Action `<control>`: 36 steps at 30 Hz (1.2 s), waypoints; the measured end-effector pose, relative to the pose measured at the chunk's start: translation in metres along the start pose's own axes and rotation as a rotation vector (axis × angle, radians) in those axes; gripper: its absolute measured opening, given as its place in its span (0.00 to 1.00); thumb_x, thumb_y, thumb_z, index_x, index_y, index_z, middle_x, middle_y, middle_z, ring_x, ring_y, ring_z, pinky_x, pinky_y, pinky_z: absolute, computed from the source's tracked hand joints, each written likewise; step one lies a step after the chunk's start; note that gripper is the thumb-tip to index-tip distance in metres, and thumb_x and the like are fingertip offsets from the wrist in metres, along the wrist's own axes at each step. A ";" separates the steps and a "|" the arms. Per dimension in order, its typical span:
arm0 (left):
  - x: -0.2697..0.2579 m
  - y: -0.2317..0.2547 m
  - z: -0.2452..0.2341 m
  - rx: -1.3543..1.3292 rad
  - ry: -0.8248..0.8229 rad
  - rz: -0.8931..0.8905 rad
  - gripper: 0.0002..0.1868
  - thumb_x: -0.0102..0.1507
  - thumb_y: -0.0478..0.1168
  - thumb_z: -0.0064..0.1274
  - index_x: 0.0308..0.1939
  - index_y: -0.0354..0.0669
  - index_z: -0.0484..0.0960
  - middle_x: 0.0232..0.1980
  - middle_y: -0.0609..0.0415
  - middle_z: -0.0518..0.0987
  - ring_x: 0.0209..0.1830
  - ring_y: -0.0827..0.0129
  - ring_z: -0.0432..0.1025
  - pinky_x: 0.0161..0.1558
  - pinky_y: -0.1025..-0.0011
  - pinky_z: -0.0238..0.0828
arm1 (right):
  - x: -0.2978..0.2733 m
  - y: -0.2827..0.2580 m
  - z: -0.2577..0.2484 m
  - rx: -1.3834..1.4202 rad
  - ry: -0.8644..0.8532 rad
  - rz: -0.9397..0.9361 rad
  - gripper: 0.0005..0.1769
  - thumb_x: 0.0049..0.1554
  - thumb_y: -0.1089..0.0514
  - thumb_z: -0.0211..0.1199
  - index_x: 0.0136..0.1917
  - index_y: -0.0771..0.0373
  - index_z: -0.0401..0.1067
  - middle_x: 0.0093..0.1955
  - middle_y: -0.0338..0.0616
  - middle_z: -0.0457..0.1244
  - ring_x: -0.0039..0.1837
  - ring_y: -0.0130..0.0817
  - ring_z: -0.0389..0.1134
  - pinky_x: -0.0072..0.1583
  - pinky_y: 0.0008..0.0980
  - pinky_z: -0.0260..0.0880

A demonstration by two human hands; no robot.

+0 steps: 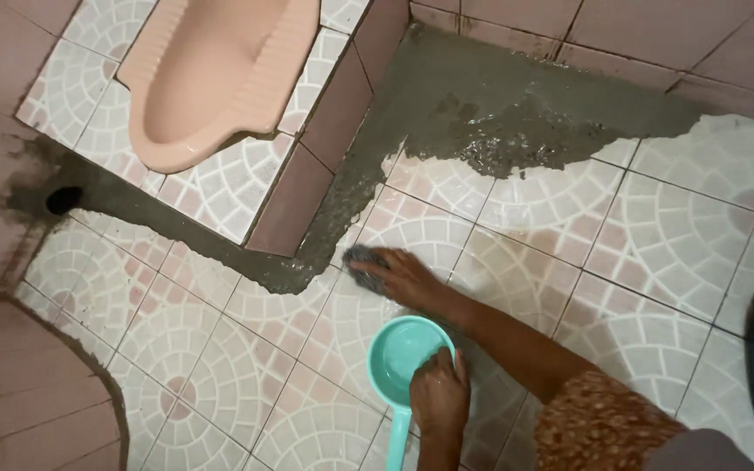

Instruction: The recorder is scrubbing the tiled floor of a bathroom using a steel wool pad and water from a dipper.

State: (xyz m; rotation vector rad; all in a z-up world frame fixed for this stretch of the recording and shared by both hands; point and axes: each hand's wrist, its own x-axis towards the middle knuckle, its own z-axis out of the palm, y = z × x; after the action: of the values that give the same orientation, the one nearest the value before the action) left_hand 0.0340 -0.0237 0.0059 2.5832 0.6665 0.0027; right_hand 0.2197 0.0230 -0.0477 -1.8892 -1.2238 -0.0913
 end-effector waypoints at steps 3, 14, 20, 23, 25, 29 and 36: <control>-0.002 -0.001 -0.002 0.075 -0.075 -0.035 0.17 0.69 0.48 0.48 0.33 0.40 0.78 0.31 0.41 0.81 0.31 0.46 0.76 0.36 0.52 0.73 | -0.037 0.015 -0.032 0.037 -0.067 -0.031 0.37 0.46 0.63 0.67 0.70 0.50 0.69 0.65 0.58 0.65 0.62 0.55 0.69 0.61 0.47 0.70; -0.001 -0.006 0.013 0.090 -0.060 -0.010 0.15 0.69 0.46 0.51 0.31 0.42 0.76 0.29 0.44 0.80 0.28 0.48 0.76 0.35 0.53 0.73 | -0.062 0.137 -0.095 -0.631 0.687 0.505 0.28 0.59 0.63 0.64 0.72 0.66 0.69 0.63 0.62 0.66 0.61 0.51 0.68 0.61 0.44 0.72; 0.000 -0.001 0.008 0.079 0.017 0.018 0.14 0.66 0.46 0.54 0.30 0.41 0.77 0.27 0.45 0.79 0.29 0.49 0.75 0.33 0.53 0.72 | 0.031 0.062 0.020 0.012 0.292 0.236 0.36 0.57 0.69 0.65 0.76 0.49 0.66 0.65 0.54 0.66 0.62 0.48 0.70 0.61 0.41 0.74; -0.002 -0.004 0.010 0.097 0.026 0.050 0.14 0.66 0.45 0.54 0.30 0.41 0.77 0.28 0.44 0.79 0.29 0.49 0.76 0.35 0.53 0.73 | 0.022 0.036 0.049 0.273 0.055 0.181 0.37 0.59 0.70 0.63 0.75 0.40 0.66 0.68 0.51 0.66 0.62 0.42 0.72 0.61 0.35 0.78; -0.003 -0.004 0.006 0.071 -0.002 0.028 0.14 0.67 0.45 0.53 0.30 0.41 0.77 0.29 0.44 0.80 0.29 0.49 0.76 0.35 0.53 0.73 | 0.009 0.013 0.029 0.159 -0.002 0.067 0.41 0.51 0.69 0.67 0.74 0.44 0.66 0.66 0.55 0.65 0.62 0.49 0.69 0.60 0.43 0.74; 0.001 0.000 0.000 0.033 -0.037 0.013 0.14 0.67 0.45 0.53 0.31 0.40 0.77 0.29 0.43 0.80 0.29 0.49 0.76 0.36 0.53 0.73 | -0.034 0.029 -0.027 0.024 -0.133 -0.101 0.43 0.42 0.62 0.71 0.72 0.51 0.66 0.65 0.60 0.64 0.63 0.54 0.67 0.59 0.49 0.70; -0.002 -0.006 0.012 0.036 0.009 -0.056 0.14 0.66 0.47 0.55 0.31 0.41 0.79 0.29 0.41 0.81 0.29 0.45 0.76 0.35 0.50 0.73 | -0.050 0.141 -0.085 -0.247 0.031 0.375 0.25 0.65 0.61 0.61 0.74 0.64 0.65 0.72 0.52 0.61 0.73 0.47 0.62 0.76 0.49 0.59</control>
State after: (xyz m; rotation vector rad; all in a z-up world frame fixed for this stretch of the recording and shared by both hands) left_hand 0.0312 -0.0256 -0.0073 2.5997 0.7489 -0.0160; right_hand 0.3348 -0.0919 -0.1049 -2.2931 -0.8492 -0.0721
